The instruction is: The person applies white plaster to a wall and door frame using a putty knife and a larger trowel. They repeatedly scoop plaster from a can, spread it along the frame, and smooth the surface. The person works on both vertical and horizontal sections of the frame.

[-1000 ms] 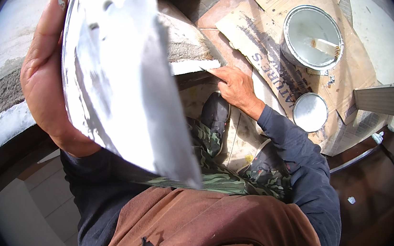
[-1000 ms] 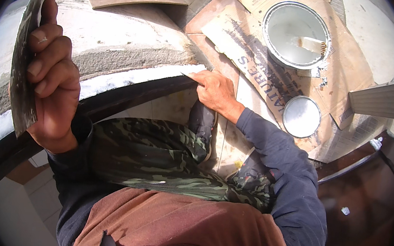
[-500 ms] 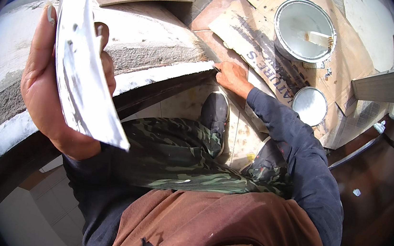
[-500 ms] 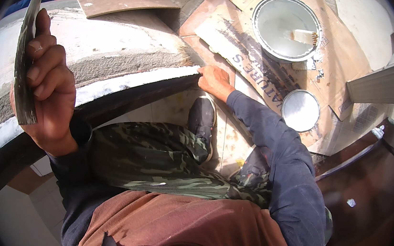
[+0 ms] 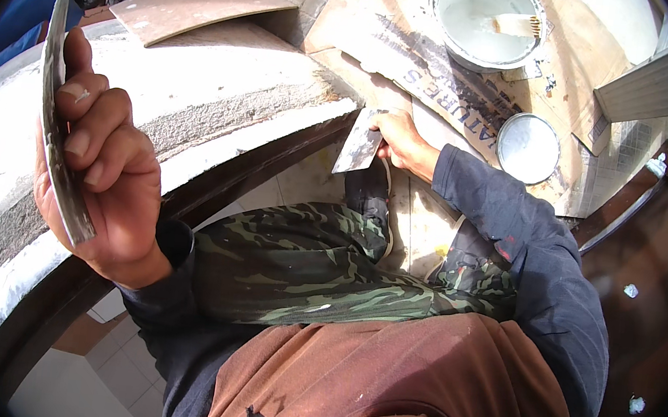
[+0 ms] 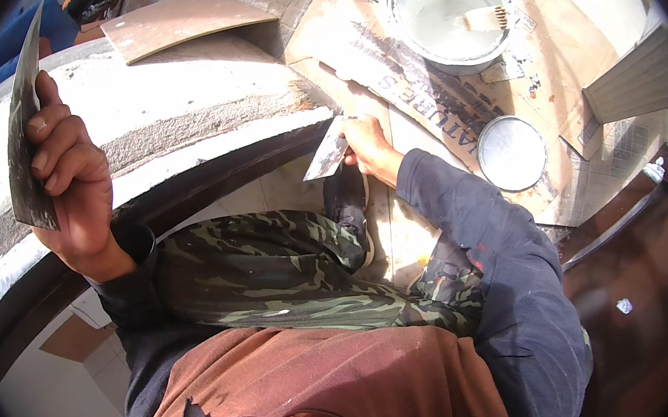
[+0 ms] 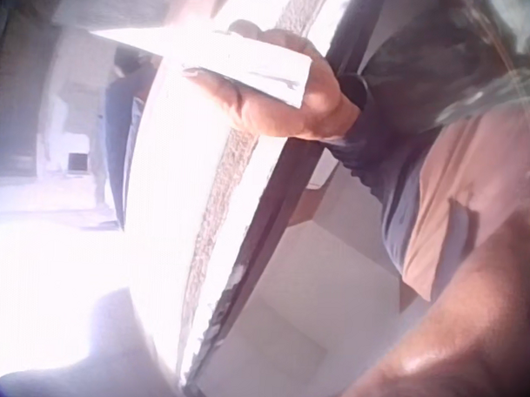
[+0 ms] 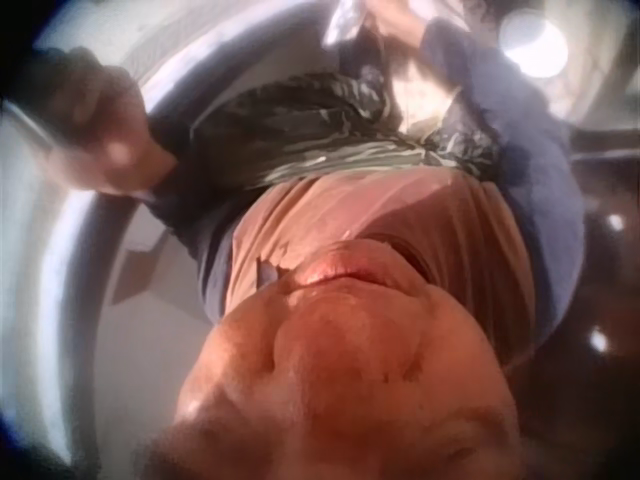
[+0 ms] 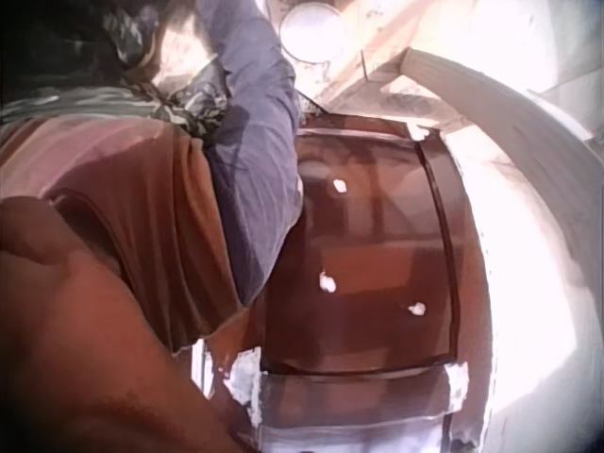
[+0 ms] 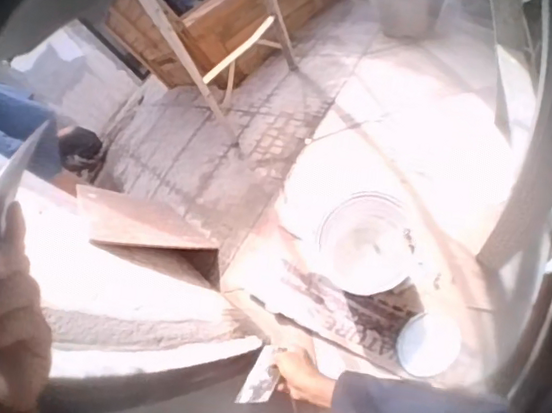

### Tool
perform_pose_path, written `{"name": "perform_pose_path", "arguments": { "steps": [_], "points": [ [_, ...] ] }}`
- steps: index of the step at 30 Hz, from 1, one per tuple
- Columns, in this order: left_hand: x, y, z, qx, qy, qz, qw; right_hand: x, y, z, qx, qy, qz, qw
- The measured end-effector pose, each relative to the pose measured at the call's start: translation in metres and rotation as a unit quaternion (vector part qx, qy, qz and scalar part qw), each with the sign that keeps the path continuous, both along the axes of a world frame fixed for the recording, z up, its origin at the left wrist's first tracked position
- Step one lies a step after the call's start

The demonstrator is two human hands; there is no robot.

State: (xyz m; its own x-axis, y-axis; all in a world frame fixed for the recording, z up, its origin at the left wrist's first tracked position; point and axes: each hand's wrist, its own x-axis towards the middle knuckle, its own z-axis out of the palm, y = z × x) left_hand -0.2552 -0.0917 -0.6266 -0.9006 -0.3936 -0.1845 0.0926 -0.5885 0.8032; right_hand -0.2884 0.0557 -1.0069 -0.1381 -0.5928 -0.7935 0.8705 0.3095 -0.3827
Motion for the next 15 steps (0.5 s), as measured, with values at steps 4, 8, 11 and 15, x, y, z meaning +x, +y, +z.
{"name": "perform_pose_path", "arguments": {
  "steps": [4,8,11,15],
  "points": [
    [0.002,0.000,0.000,-0.015,-0.009,0.030,0.999,0.014,-0.008,-0.010,-0.045,0.141,-0.112,0.983],
    [0.003,-0.001,0.000,-0.022,-0.011,0.004,1.000,0.010,-0.014,-0.014,-0.032,0.158,-0.076,0.984],
    [-0.001,-0.001,0.002,-0.032,-0.008,0.005,0.999,0.006,-0.017,-0.003,-0.086,0.114,-0.120,0.982],
    [-0.005,0.000,0.000,-0.040,-0.007,0.008,0.999,-0.011,-0.005,0.033,-0.140,0.225,-0.043,0.963]
  ]
}}
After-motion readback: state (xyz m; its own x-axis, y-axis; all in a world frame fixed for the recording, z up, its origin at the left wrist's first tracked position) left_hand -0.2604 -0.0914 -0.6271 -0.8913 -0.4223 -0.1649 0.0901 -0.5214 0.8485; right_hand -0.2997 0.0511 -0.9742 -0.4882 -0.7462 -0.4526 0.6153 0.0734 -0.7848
